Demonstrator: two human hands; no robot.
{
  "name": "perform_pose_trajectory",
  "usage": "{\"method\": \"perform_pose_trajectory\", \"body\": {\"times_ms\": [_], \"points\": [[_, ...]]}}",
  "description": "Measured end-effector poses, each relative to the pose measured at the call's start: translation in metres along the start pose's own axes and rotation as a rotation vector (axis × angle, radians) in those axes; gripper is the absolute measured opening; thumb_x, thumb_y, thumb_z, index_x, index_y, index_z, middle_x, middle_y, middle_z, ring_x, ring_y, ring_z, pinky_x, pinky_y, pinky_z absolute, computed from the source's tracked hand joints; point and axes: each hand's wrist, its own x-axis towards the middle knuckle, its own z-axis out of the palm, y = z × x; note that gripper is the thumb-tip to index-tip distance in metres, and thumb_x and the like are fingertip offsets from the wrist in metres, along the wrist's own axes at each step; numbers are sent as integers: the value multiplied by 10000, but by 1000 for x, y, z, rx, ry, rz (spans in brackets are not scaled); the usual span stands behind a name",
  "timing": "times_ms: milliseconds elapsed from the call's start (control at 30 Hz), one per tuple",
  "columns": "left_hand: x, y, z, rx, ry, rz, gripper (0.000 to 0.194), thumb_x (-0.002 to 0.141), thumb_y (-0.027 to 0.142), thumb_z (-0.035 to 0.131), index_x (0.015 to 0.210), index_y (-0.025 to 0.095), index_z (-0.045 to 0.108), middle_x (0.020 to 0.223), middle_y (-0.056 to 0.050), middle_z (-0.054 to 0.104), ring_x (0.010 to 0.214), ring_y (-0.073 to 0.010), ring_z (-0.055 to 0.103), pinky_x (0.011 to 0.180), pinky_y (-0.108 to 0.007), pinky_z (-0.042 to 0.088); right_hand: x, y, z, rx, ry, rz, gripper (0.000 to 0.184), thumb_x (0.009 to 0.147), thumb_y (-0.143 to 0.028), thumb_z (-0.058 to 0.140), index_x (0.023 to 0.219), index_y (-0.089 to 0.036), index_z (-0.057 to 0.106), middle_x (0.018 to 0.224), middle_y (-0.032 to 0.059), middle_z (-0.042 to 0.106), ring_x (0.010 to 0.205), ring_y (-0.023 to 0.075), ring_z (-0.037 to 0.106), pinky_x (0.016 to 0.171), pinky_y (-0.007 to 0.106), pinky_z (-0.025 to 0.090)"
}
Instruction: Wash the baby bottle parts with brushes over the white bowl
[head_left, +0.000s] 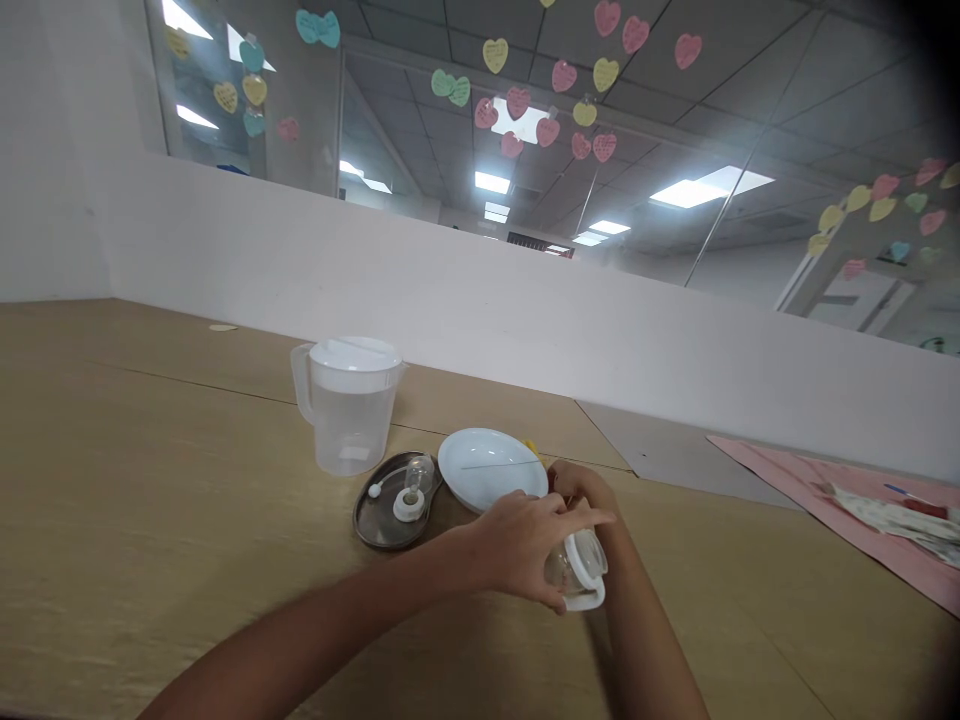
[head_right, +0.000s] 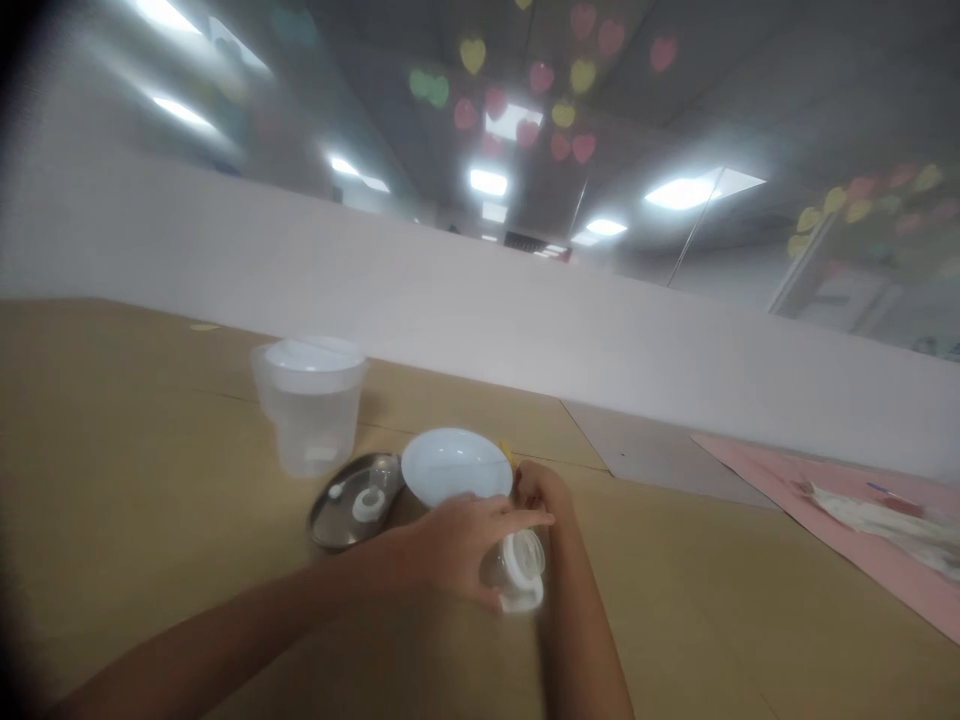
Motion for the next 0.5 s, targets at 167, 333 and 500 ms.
{"method": "perform_pose_trajectory", "body": {"times_ms": [167, 333, 500], "points": [[-1, -4, 8, 41, -39, -34, 801, 642, 424, 629, 1313, 318, 204, 1030, -56, 522, 827, -217, 549, 637, -300, 412, 15, 5, 3, 45, -164, 15, 243, 462, 21, 556, 622, -133, 653, 489, 7, 619, 535, 185, 619, 498, 245, 487], [0, -9, 15, 165, -58, -3, 696, 625, 510, 610, 1215, 258, 340, 1027, -64, 530, 802, -224, 570, 632, -310, 424, 21, 7, 5, 87, -192, 29, 226, 472, 28, 561, 638, -112, 623, 471, 10, 600, 524, 182, 617, 500, 258, 505], [3, -15, 26, 338, -65, -31, 596, 614, 560, 594, 1018, 146, 449, 912, -76, 579, 744, -232, 575, 637, -340, 420, 17, 5, 0, 127, -60, 27, 174, 566, 8, 518, 670, -117, 580, 472, 4, 566, 486, 160, 598, 487, 265, 505]]}}
